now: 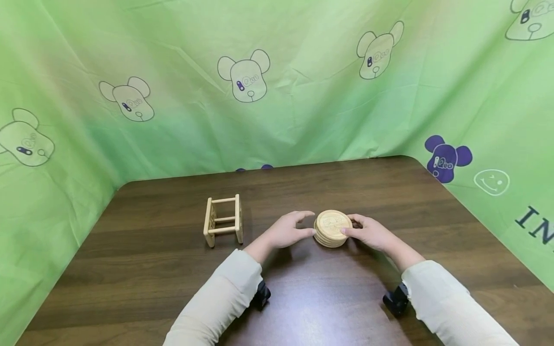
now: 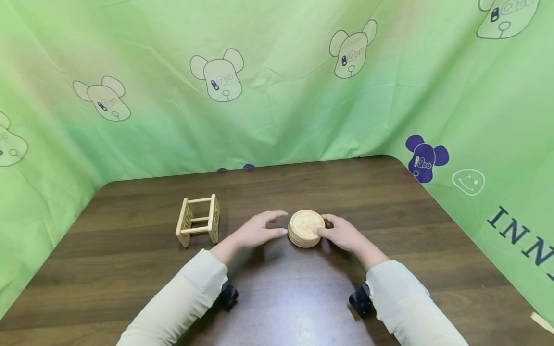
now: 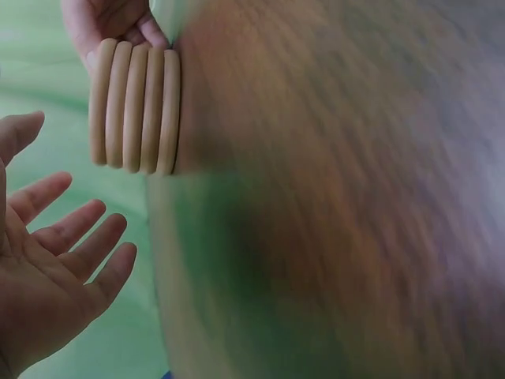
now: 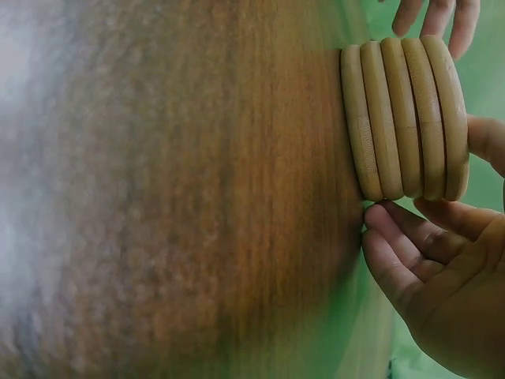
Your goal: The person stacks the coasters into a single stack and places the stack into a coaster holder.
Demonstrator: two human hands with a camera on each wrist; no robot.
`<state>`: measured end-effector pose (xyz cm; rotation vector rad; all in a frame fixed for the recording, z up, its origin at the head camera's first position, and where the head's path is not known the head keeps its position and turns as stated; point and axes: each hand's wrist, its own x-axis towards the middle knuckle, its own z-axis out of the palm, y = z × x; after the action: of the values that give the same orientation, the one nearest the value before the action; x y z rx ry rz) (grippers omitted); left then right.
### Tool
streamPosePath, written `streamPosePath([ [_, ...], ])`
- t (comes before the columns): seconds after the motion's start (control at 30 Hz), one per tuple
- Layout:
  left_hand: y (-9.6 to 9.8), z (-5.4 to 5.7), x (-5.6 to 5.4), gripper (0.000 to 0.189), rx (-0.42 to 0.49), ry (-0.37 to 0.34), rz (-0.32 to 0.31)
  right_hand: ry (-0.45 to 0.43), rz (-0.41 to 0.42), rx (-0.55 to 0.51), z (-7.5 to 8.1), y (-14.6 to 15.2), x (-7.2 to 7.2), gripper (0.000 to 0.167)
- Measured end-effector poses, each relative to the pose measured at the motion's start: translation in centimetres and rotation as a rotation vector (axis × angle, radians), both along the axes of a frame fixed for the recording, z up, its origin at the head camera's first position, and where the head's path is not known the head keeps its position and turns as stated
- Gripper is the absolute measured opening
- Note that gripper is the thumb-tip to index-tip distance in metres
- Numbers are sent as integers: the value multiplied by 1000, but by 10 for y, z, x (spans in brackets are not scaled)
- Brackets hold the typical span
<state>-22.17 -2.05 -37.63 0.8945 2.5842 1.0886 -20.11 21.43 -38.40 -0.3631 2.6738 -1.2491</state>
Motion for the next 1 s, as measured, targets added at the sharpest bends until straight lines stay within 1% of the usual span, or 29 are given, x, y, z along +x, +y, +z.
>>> streamPosePath([
  [0.1, 5, -3, -1, 45, 10, 2, -3, -3, -1, 0, 0, -1, 0, 48],
  [0.2, 10, -5, -2, 43, 22, -13, 1, -6, -2, -3, 0, -1, -1, 49],
  [0.33, 16, -6, -3, 42, 53, -50, 9, -12, -4, -4, 1, -1, -1, 50],
  [0.43, 22, -5, -2, 41, 55, -54, 18, -15, -3, 2, 2, -1, -1, 50],
  [0.53, 27, -5, -1, 41, 27, -31, 34, -20, -1, 5, 2, -2, 0, 50],
  [0.6, 30, -5, 0, 41, 15, -14, 51, -21, -1, 7, 3, -2, 0, 51],
  [0.7, 34, -5, 1, 38, 26, -11, 85, -24, -1, 5, 3, -2, 1, 50],
  [0.77, 36, -6, 1, 35, 51, -32, 114, -24, -1, 3, 3, -2, 1, 49],
  [0.9, 38, -9, 1, 32, 118, -97, 174, -26, -1, -10, 4, -2, 1, 48],
  [1.0, 40, -12, -1, 31, 176, -144, 217, -39, -1, -44, 4, -2, 1, 48],
])
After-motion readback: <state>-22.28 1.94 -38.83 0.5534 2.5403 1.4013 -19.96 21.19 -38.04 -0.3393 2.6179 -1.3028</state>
